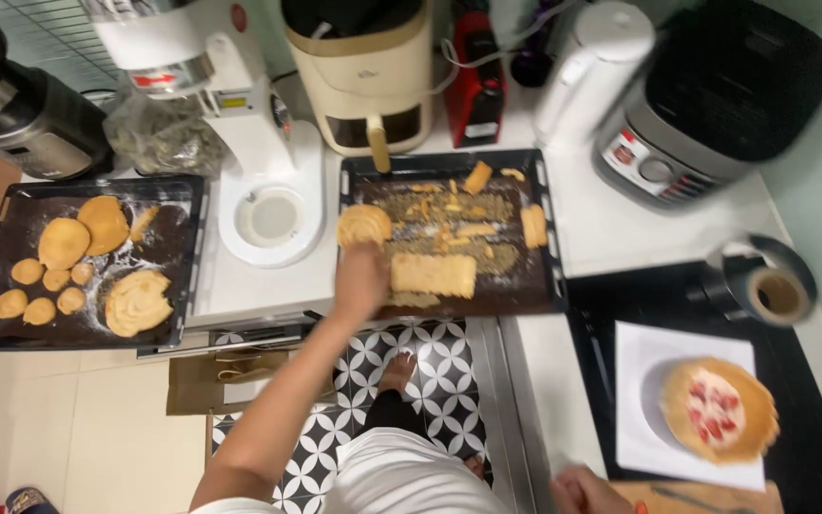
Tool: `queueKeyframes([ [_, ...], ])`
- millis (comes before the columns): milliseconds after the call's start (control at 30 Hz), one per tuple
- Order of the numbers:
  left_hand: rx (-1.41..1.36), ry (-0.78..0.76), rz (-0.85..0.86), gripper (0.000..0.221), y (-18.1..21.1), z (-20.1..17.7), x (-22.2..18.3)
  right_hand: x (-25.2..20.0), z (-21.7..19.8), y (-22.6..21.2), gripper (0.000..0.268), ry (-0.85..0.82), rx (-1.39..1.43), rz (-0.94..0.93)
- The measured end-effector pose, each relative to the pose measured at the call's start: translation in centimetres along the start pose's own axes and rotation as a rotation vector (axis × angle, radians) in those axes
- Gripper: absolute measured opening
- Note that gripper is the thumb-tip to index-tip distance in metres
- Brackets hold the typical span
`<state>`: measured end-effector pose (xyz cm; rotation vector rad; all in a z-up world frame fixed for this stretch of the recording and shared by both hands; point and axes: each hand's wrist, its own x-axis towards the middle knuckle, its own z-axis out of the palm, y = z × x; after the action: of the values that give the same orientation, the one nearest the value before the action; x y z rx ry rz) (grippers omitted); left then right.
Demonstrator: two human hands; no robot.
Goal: The recorder is preparing and decorating a strawberry cake, including retrieving ingredients, slicing strawberries, and assembling the tart with cream.
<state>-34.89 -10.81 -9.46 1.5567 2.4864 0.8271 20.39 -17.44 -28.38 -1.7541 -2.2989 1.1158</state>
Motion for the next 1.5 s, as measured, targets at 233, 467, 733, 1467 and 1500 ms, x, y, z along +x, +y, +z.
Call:
queueKeyframes([
  [233,0.077,-0.023,-0.192,0.028,-9.1,-1.3,6.9,2.9,-16.4,-44.2,0.025,0.014,0.154,-0.272],
  [467,-0.788,-0.212,-0.462,0.029,-13.0,2.5,7.9,-0.6,-23.5,-58.6,0.024,0.344,0.161,-0.859],
  [733,-0.598,-0.116,-0.324,0.047,-6.7,-2.7,9.9,-1.6,-25.6,-56.9,0.043,0.506,0.22,-0.725],
  [1467,-0.919,-1.261,0.506,0.021,39.4,8.2,2.6,-1.8,-30.7,-21.0,0.021,0.909,0.959,0.223],
  [1500,-0.913,-1.275,0.518,0.021,39.6,8.5,2.1,-1.8,-30.1,-20.1,0.021,0.924,0.965,0.232],
])
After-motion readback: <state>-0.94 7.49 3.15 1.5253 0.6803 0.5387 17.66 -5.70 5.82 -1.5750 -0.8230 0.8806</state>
